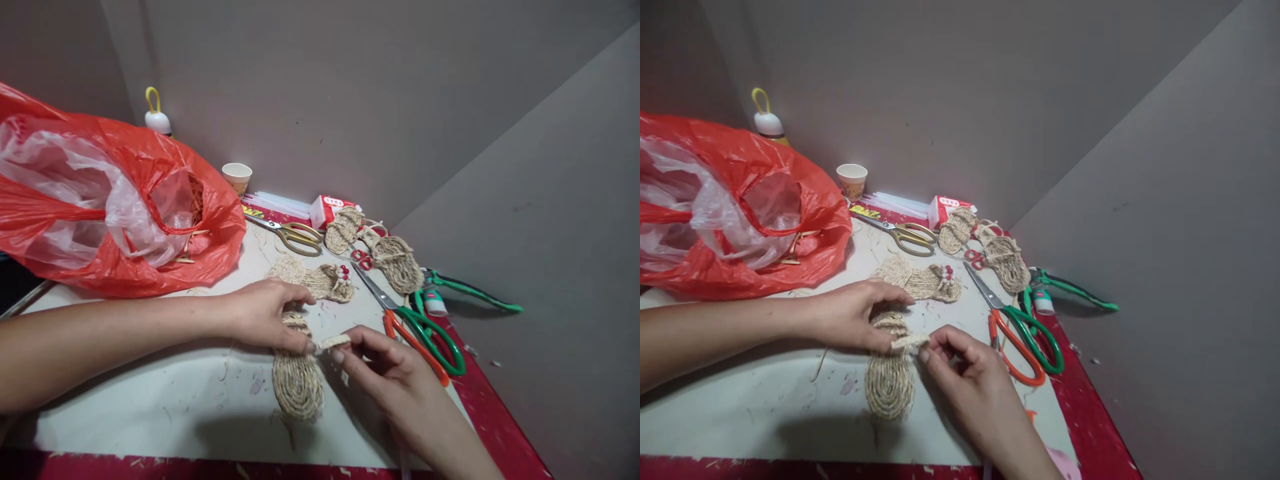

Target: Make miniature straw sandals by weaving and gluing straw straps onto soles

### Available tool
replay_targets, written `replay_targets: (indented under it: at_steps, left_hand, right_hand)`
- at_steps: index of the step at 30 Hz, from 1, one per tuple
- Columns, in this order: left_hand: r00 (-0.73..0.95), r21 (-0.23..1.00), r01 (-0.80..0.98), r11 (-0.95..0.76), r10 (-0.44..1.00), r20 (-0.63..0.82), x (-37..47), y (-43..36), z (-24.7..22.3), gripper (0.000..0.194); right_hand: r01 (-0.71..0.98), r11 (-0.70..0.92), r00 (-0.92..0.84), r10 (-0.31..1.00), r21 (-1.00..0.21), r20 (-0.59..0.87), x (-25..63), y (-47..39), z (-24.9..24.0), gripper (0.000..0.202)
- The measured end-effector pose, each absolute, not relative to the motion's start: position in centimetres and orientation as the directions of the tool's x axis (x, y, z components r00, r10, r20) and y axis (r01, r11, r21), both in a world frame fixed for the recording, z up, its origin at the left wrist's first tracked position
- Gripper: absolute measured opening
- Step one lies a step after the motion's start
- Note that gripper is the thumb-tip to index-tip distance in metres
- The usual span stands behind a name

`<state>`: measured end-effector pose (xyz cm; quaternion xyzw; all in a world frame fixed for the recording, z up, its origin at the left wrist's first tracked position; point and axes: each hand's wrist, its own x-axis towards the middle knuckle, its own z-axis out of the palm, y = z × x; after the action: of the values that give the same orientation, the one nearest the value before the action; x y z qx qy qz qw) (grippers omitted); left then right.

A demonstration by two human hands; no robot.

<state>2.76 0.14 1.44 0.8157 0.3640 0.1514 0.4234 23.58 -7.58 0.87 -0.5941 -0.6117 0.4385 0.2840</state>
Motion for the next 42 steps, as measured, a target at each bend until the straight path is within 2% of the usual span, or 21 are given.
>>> replay_targets:
  at_steps: [2, 6, 12, 17, 26, 36, 39, 42]
  left_hand:
    - [0.726, 0.726, 0.5, -0.473, 0.686, -0.053, 2.9, -0.2, 1.5, 0.063]
    - [0.763, 0.617, 0.519, -0.592, 0.645, -0.023, 3.0, -0.5, 1.5, 0.051]
    - [0.785, 0.655, 0.471, -0.591, 0.619, -0.006, 3.2, -0.4, 0.9, 0.051]
    - [0.768, 0.694, 0.488, -0.529, 0.638, -0.054, 3.2, -0.6, 1.1, 0.054]
    - [0.768, 0.714, 0.499, -0.491, 0.632, -0.103, 3.4, -1.1, 1.4, 0.048]
    - [0.738, 0.801, 0.495, -0.338, 0.65, -0.182, 3.6, -1.4, 1.9, 0.042]
    - [0.737, 0.859, 0.461, -0.223, 0.635, -0.231, 3.5, -1.0, 2.2, 0.042]
    - [0.749, 0.901, 0.427, -0.073, 0.586, -0.308, 3.4, -0.6, 2.2, 0.031]
  right_hand:
    - [0.485, -0.071, -0.155, 0.974, -0.872, -0.166, 23.8, -7.4, 0.7, 0.021]
    - [0.472, -0.084, -0.203, 0.958, -0.878, -0.201, 23.4, -7.1, 0.3, 0.02]
    - [0.46, -0.083, -0.203, 0.959, -0.884, -0.196, 22.6, -6.8, 0.1, 0.021]
    - [0.454, -0.081, -0.215, 0.956, -0.887, -0.198, 22.5, -6.9, 0.1, 0.019]
    - [0.486, -0.056, -0.214, 0.96, -0.872, -0.18, 22.3, -7.0, -0.2, 0.016]
    - [0.468, -0.029, -0.242, 0.957, -0.883, -0.16, 22.1, -7.0, -0.3, 0.016]
    - [0.467, -0.018, -0.255, 0.955, -0.884, -0.154, 22.1, -7.2, -0.5, 0.017]
    - [0.463, -0.021, -0.258, 0.953, -0.886, -0.158, 22.1, -7.4, -0.7, 0.018]
